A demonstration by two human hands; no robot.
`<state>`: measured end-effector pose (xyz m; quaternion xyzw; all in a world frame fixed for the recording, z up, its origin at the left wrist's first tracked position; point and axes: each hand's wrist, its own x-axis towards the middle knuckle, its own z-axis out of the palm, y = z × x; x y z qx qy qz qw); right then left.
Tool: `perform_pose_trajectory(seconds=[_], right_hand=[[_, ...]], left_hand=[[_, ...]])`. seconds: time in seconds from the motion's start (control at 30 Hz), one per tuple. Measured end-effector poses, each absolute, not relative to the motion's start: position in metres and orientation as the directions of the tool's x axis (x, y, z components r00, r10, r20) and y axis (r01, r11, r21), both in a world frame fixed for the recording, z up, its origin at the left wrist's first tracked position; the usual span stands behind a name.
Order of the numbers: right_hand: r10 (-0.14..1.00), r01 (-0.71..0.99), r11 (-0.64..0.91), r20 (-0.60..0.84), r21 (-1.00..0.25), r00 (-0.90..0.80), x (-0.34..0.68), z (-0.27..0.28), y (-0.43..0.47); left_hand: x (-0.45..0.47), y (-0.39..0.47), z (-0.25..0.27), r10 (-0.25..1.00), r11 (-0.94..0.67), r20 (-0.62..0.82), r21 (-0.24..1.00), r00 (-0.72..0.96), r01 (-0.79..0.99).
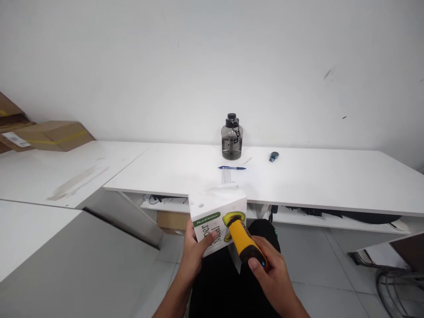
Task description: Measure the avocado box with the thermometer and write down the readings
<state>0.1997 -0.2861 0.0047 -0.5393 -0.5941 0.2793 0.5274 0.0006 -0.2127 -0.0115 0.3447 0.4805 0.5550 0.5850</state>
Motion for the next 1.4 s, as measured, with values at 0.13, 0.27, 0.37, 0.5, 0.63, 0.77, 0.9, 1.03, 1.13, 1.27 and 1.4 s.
perform_pose_trajectory(seconds=[0.13, 0.27, 0.37, 0.5, 0.63, 0.77, 0.9, 1.03, 1.13, 1.27, 1.4], right_hand=[[0.935, 0.394, 0.248, 0.325, -0.885, 0.141, 0.199, 0.003, -0.294], [0.932, 0.435, 0.253, 0.339, -0.864, 0.13, 0.199, 0.001, -0.298], [0.921, 0.459, 0.279, 0.37, -0.844, 0.121, 0.199, 0.001, -0.298], [0.915, 0.479, 0.285, 0.385, -0.83, 0.123, 0.198, 0.003, -0.298], [0.917, 0.499, 0.28, 0.382, -0.82, 0.113, 0.199, 0.002, -0.299], [0.911, 0.524, 0.296, 0.402, -0.798, 0.097, 0.201, 0.0, -0.3], [0.888, 0.557, 0.338, 0.454, -0.759, 0.079, 0.203, -0.001, -0.3], [0.876, 0.58, 0.362, 0.479, -0.73, 0.056, 0.206, -0.001, -0.301], [0.881, 0.594, 0.349, 0.469, -0.725, 0.054, 0.207, -0.001, -0.302], [0.902, 0.554, 0.314, 0.424, -0.771, 0.079, 0.206, 0.001, -0.303], [0.947, 0.429, 0.264, 0.316, -0.864, 0.052, 0.205, 0.002, -0.301]], left_hand=[[-0.006, -0.216, -0.017, 0.983, 0.157, -0.179, 0.939, -0.046, -0.305], [-0.009, -0.219, -0.021, 0.983, 0.169, -0.183, 0.948, -0.028, -0.27], [-0.01, -0.221, -0.022, 0.985, 0.16, -0.172, 0.949, -0.021, -0.271], [-0.01, -0.221, -0.021, 0.985, 0.156, -0.171, 0.955, -0.039, -0.254], [-0.01, -0.222, -0.02, 0.987, 0.154, -0.162, 0.953, -0.009, -0.261], [-0.011, -0.222, -0.023, 0.983, 0.17, -0.18, 0.953, -0.02, -0.253], [-0.012, -0.221, -0.027, 0.985, 0.163, -0.171, 0.958, -0.016, -0.237], [-0.013, -0.222, -0.028, 0.986, 0.163, -0.165, 0.96, 0.008, -0.229], [-0.013, -0.223, -0.025, 0.984, 0.177, -0.178, 0.959, 0.018, -0.221], [-0.013, -0.224, -0.024, 0.983, 0.182, -0.185, 0.961, 0.006, -0.209], [-0.013, -0.223, -0.028, 0.983, 0.173, -0.182, 0.964, -0.025, -0.199]])
